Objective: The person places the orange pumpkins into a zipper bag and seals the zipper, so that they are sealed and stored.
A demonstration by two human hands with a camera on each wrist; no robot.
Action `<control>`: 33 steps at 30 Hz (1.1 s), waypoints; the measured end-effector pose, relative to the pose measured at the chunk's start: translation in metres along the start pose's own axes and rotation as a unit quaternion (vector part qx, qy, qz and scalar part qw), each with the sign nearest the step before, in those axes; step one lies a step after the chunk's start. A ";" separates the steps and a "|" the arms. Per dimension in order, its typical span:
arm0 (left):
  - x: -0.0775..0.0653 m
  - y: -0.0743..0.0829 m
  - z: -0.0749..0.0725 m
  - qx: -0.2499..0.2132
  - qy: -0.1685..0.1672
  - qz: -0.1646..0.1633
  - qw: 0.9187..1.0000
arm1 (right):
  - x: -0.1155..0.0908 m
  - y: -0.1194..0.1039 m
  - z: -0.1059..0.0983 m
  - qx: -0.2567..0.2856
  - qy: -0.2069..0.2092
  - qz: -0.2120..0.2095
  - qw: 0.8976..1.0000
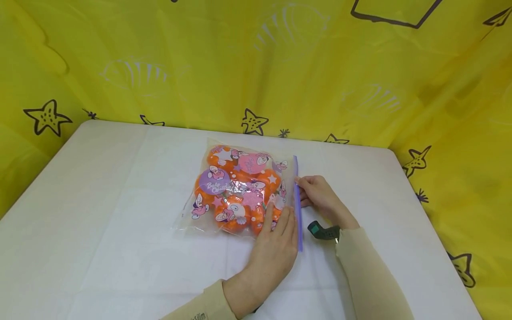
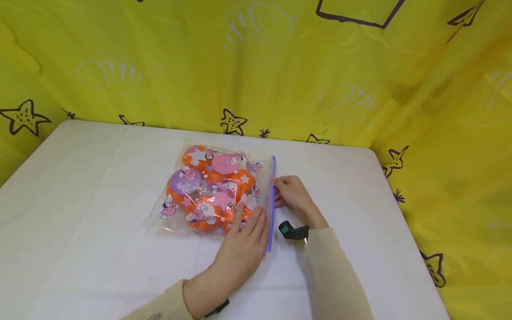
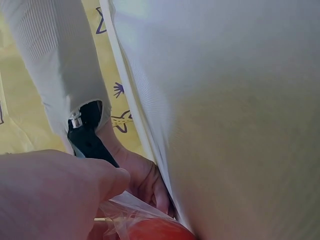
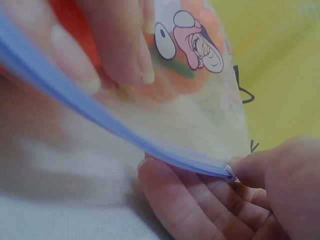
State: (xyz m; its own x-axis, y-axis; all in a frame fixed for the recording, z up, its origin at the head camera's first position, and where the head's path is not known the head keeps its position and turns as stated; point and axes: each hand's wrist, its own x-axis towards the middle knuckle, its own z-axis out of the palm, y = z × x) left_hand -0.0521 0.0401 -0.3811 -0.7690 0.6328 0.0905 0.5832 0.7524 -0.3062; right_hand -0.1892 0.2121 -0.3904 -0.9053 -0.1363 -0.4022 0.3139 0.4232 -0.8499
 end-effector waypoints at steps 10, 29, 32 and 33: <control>0.000 0.001 0.000 0.003 0.013 -0.006 1.000 | 0.010 -0.006 -0.003 -0.005 -0.003 -0.009 1.000; -0.001 0.001 0.000 0.015 0.024 -0.012 1.000 | 0.026 -0.015 -0.007 0.012 0.000 0.001 1.000; -0.002 0.002 0.000 0.015 0.025 -0.014 0.999 | 0.029 -0.016 -0.007 0.014 0.003 0.006 1.000; -0.002 0.002 0.000 0.015 0.023 -0.014 1.000 | 0.030 -0.017 -0.007 0.014 0.007 0.007 1.000</control>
State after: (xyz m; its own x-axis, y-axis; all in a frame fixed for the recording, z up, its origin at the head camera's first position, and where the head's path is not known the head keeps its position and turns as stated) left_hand -0.0497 0.0401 -0.3815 -0.7714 0.6204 0.1417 0.5534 0.7639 -0.3318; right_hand -0.2240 0.2074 -0.3861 -0.9043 -0.1184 -0.4102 0.3350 0.3989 -0.8536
